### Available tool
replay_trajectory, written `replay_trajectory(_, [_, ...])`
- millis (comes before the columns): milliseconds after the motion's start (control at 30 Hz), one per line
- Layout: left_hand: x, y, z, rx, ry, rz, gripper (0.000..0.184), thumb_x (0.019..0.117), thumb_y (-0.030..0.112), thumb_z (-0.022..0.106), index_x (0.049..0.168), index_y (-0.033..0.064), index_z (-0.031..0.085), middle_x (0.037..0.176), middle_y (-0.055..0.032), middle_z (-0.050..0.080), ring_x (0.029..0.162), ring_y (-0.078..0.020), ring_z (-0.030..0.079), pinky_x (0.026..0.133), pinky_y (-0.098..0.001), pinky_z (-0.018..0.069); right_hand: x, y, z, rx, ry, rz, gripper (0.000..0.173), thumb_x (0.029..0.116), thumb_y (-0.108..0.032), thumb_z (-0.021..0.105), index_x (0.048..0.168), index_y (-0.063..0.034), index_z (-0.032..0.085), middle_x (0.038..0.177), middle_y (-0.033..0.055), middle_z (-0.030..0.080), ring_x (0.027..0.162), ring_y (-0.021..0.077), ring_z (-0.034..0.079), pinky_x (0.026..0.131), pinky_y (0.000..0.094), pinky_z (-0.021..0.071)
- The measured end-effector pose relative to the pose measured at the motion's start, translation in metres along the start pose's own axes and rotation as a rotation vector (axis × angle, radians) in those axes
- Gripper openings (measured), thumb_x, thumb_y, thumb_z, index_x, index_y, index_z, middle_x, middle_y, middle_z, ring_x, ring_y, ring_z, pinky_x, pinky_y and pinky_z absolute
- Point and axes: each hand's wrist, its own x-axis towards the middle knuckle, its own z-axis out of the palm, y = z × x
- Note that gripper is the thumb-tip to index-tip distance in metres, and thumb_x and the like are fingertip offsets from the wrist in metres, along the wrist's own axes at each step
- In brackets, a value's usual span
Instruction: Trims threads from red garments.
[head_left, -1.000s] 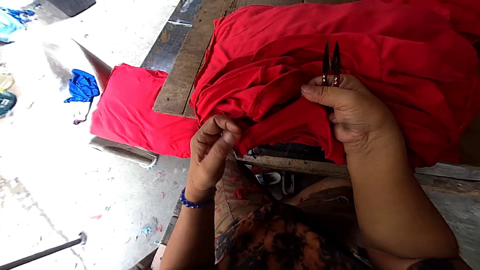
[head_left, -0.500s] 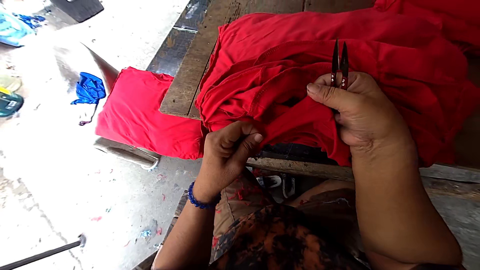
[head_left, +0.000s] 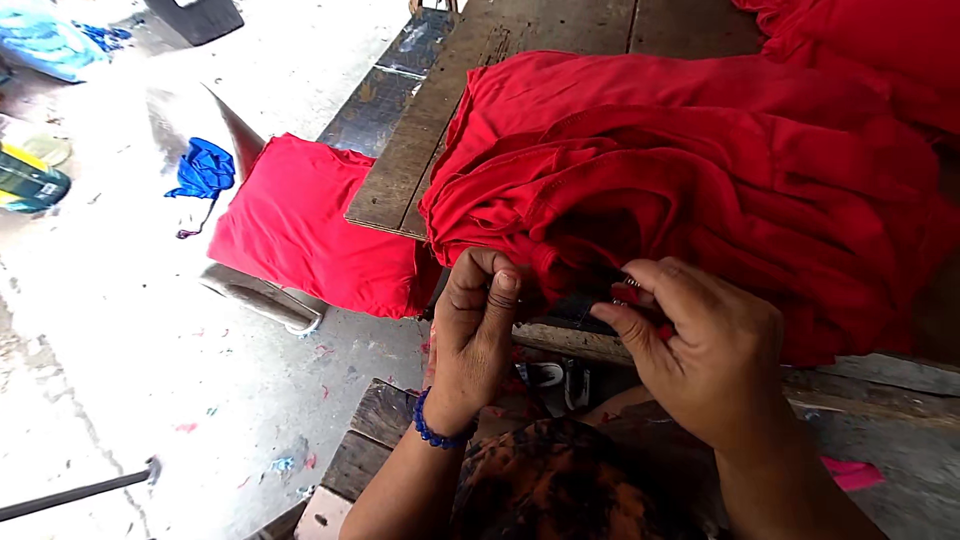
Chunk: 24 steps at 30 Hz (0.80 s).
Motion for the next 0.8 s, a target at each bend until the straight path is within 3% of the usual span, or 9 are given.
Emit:
replay_trajectory(167, [-0.007,-0.002,0.001,0.142,-0.036,0.108,0.014,0.11,0.019,0.047,0.104,0.0129,0.058,0.096,0.0033,0.065,0.086,-0.0081,0.07,0.076,-0.0318,0.0644,-0.005,-0.014,0.005,-0.178,0.016,-0.063,0.034,0.1039,-0.032,0.058,0.101,-0.0015,0.072,0.072,0.0087,0.059,0.06,0.0225,0.056,0.051,0.034,0.0388])
replay_trajectory(400, [-0.011,-0.003,-0.001,0.307,-0.058,0.225,0.015,0.1097,0.017,0.046,0.102,0.0087,0.055,0.09,0.0028,0.062,0.083,-0.0027,0.065,0.077,-0.0245,0.059,-0.006,-0.018,0.011,-0.253,0.028,-0.089,0.03,0.1047,-0.024,0.056,0.093,-0.0022,0.072,0.067,0.008,0.055,0.057,0.0236,0.054,0.049,0.0347,0.0354])
replay_trajectory(500, [-0.011,-0.002,-0.001,0.245,-0.047,0.213,0.019,0.1118,0.024,0.041,0.104,0.0119,0.053,0.093,0.0025,0.065,0.088,-0.0071,0.07,0.08,-0.0305,0.0625,-0.009,-0.012,0.01,-0.137,0.03,-0.043,0.03,0.1045,-0.025,0.057,0.093,-0.0011,0.071,0.069,0.0076,0.057,0.059,0.0204,0.055,0.05,0.033,0.0379])
replay_trajectory(567, [-0.011,-0.003,-0.004,0.201,-0.028,0.19,0.026,0.1118,0.038,0.036,0.106,0.0178,0.051,0.095,0.0046,0.068,0.088,-0.0077,0.071,0.077,-0.0299,0.0623,-0.012,-0.003,0.008,0.036,0.038,0.045,0.03,0.101,-0.03,0.065,0.102,-0.0004,0.069,0.079,0.0081,0.064,0.066,0.0143,0.06,0.056,0.0285,0.0469])
replay_trajectory(633, [-0.01,-0.001,-0.006,0.151,-0.02,0.162,0.022,0.1086,0.044,0.044,0.109,0.0231,0.051,0.099,0.0078,0.07,0.092,-0.007,0.072,0.079,-0.029,0.0631,-0.01,0.011,0.008,0.161,0.028,0.125,0.042,0.0903,-0.029,0.079,0.117,0.0003,0.065,0.103,0.0133,0.063,0.086,0.015,0.063,0.07,0.0277,0.0544])
replay_trajectory(667, [-0.01,0.0,-0.007,0.12,-0.024,0.149,0.014,0.1067,0.035,0.054,0.111,0.0231,0.05,0.1,0.0075,0.071,0.092,-0.0074,0.072,0.08,-0.0283,0.0625,-0.007,0.018,0.011,0.194,0.006,0.148,0.05,0.0849,-0.021,0.083,0.124,0.0018,0.064,0.114,0.017,0.062,0.093,0.0171,0.065,0.073,0.0279,0.0574])
replay_trajectory(700, [-0.009,0.002,-0.007,0.094,-0.029,0.139,0.018,0.1035,0.02,0.062,0.113,0.022,0.046,0.102,0.0065,0.071,0.093,-0.008,0.072,0.081,-0.0275,0.0618,-0.005,0.023,0.014,0.227,-0.026,0.168,0.049,0.0833,-0.012,0.082,0.127,0.0031,0.064,0.118,0.019,0.062,0.097,0.0186,0.066,0.076,0.0288,0.0596])
replay_trajectory(767, [-0.006,0.004,-0.007,0.071,-0.001,0.118,0.034,0.097,0.001,0.065,0.115,0.0198,0.043,0.102,0.0044,0.07,0.088,-0.0093,0.072,0.077,-0.027,0.0626,0.001,0.033,0.019,0.337,-0.077,0.211,0.021,0.0888,-0.006,0.074,0.108,0.0019,0.072,0.103,0.0103,0.068,0.088,0.0072,0.065,0.076,0.0196,0.0558])
replay_trajectory(800, [-0.005,0.004,-0.009,0.073,0.007,0.1,0.034,0.0977,-0.001,0.062,0.115,0.02,0.042,0.102,0.0047,0.069,0.086,-0.0088,0.072,0.074,-0.0264,0.063,0.005,0.038,0.018,0.433,-0.104,0.255,0.01,0.0939,-0.009,0.069,0.1,-0.0011,0.071,0.091,0.0025,0.067,0.077,-0.0007,0.06,0.068,0.0132,0.0505])
